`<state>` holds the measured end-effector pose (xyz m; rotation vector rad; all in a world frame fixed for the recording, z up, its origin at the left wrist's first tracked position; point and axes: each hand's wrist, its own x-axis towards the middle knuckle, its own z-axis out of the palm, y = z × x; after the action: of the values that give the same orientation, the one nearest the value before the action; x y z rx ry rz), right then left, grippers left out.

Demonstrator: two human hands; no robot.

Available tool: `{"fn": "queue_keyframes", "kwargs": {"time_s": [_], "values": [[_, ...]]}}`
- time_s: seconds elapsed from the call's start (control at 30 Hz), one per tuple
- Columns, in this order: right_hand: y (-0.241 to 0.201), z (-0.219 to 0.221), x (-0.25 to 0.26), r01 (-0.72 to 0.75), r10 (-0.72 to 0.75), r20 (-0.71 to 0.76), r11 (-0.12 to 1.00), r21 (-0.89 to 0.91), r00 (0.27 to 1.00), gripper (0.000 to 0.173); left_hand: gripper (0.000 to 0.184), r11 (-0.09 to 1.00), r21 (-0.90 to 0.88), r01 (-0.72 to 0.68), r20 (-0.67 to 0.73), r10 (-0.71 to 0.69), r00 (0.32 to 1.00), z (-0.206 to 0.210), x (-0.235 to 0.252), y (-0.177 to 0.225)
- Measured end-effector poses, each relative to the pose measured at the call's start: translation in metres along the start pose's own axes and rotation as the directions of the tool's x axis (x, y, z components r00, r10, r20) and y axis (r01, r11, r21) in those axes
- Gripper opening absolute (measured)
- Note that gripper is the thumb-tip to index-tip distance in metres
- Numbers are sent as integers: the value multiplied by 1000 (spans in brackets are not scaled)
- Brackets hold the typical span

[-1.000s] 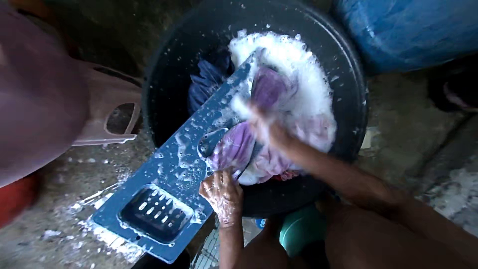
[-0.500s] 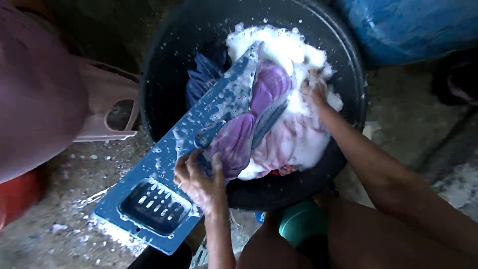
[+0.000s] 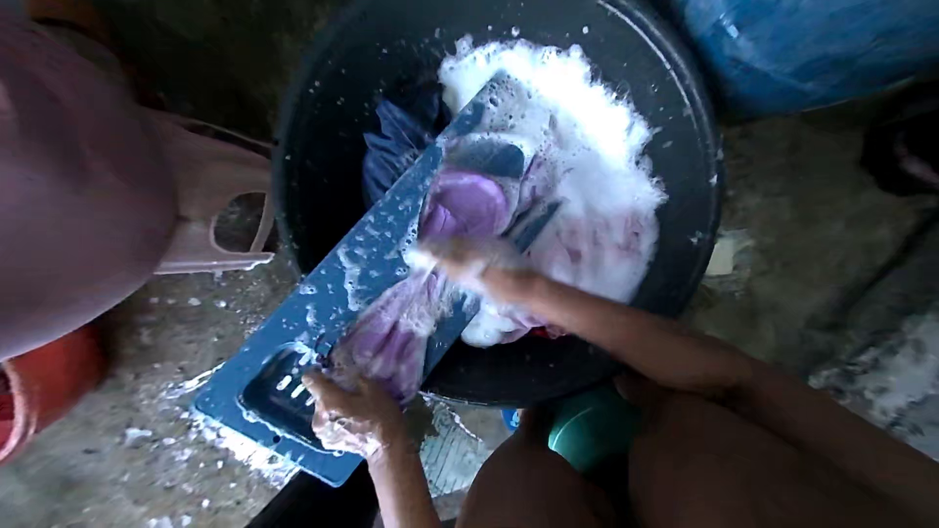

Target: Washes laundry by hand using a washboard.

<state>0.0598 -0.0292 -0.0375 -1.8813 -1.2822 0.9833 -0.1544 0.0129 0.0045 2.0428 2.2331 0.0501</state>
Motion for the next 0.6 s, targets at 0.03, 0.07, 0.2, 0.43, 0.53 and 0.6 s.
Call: {"fn": "queue_keyframes", "kwargs": {"time_s": [0.03, 0.07, 0.2, 0.43, 0.53, 0.6], "values": [[4, -33, 13, -269, 268, 54, 963, 14, 962, 34, 47, 1000, 27, 3, -3, -3, 1000, 3, -2, 1], [37, -44, 19, -268, 261, -134, 963, -36, 956, 36, 46, 1000, 23, -19, -31, 19, 999, 6, -4, 1], [48, -45, 21, -223, 159, -359, 964, -142, 920, 44, 46, 996, -70, -54, -118, 45, 992, 16, 3, 1], [25, 5, 20, 87, -102, -71, 979, -183, 992, 35, 42, 998, 41, 40, 62, -42, 997, 11, -26, 8], [95, -60, 38, -265, 170, -325, 924, -274, 930, 44, 40, 999, 3, 33, 52, -33, 998, 13, -29, 11], [70, -66, 35, -337, 243, -364, 915, -222, 899, 43, 39, 999, -14, 39, 29, -38, 999, 15, -27, 13]]}}
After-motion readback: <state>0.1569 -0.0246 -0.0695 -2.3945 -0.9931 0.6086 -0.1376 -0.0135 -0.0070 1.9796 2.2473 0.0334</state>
